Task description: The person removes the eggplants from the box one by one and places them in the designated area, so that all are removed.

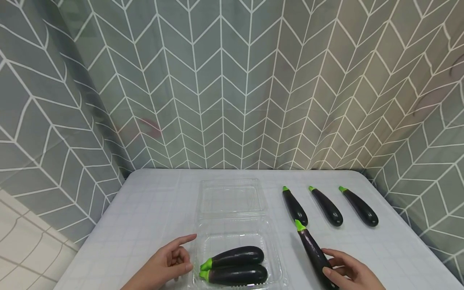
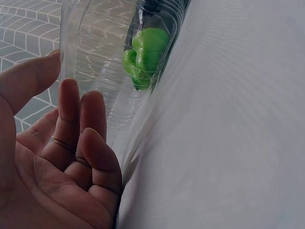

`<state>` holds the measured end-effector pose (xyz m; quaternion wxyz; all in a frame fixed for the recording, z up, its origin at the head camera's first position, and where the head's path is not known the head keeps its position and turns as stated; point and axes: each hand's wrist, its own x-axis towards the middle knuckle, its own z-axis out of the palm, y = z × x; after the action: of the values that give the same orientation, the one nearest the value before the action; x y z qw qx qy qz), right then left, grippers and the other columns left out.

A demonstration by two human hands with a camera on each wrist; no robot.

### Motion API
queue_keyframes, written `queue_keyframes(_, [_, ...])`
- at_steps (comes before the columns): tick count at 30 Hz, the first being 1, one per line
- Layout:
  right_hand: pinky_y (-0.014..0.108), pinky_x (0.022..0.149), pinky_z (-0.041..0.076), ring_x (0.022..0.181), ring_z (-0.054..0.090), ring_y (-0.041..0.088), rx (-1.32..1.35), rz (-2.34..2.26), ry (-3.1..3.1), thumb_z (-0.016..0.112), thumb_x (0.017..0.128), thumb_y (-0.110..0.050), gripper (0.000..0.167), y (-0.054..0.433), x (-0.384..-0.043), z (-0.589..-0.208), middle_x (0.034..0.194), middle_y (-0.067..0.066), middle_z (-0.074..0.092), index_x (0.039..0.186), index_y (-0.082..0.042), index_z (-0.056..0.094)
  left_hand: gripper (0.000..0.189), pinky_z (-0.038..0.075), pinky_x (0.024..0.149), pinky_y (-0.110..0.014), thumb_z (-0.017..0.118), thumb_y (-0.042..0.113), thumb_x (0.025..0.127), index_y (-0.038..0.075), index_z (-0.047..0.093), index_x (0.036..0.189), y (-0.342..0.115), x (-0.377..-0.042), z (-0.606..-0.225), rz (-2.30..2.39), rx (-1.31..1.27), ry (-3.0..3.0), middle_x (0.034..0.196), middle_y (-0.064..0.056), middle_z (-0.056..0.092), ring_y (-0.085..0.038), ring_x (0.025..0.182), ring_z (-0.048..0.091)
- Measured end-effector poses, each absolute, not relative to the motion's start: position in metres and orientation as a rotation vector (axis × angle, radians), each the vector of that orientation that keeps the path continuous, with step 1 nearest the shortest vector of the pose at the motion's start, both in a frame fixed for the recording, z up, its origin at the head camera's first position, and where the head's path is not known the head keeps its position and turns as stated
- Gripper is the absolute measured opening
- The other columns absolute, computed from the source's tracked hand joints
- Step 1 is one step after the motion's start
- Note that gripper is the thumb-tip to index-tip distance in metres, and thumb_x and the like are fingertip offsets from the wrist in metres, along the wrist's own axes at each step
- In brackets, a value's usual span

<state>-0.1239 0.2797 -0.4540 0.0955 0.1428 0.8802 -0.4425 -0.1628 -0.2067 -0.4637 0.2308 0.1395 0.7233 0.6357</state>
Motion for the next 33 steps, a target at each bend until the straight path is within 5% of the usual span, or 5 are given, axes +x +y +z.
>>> queue_keyframes(16, [0.041,0.071,0.054,0.085,0.064,0.023,0.586,-1.367,2.534,0.079,0.075,-0.055,0.084,0.298,-0.117,-0.485,0.103,0.007,0.064,0.137,-0.003,0.056,0.067,0.047,0.066,-0.024,0.065,0.016,0.097,-0.001,0.030,0.152,-0.209,-0.164,-0.468,1.723,0.378,2.024,0.093,-0.012,0.061,-0.014,0.075,0.055])
queue_keyframes(33, [0.035,0.069,0.052,0.081,0.063,0.019,0.559,-1.307,2.599,0.077,0.082,-0.049,0.074,0.300,-0.114,-0.484,0.096,0.005,0.064,0.135,-0.001,0.057,0.067,0.048,0.066,-0.025,0.065,0.017,0.097,0.001,0.031,0.153,-0.209,-0.167,-0.469,1.702,0.369,2.033,0.093,-0.012,0.062,-0.016,0.076,0.056])
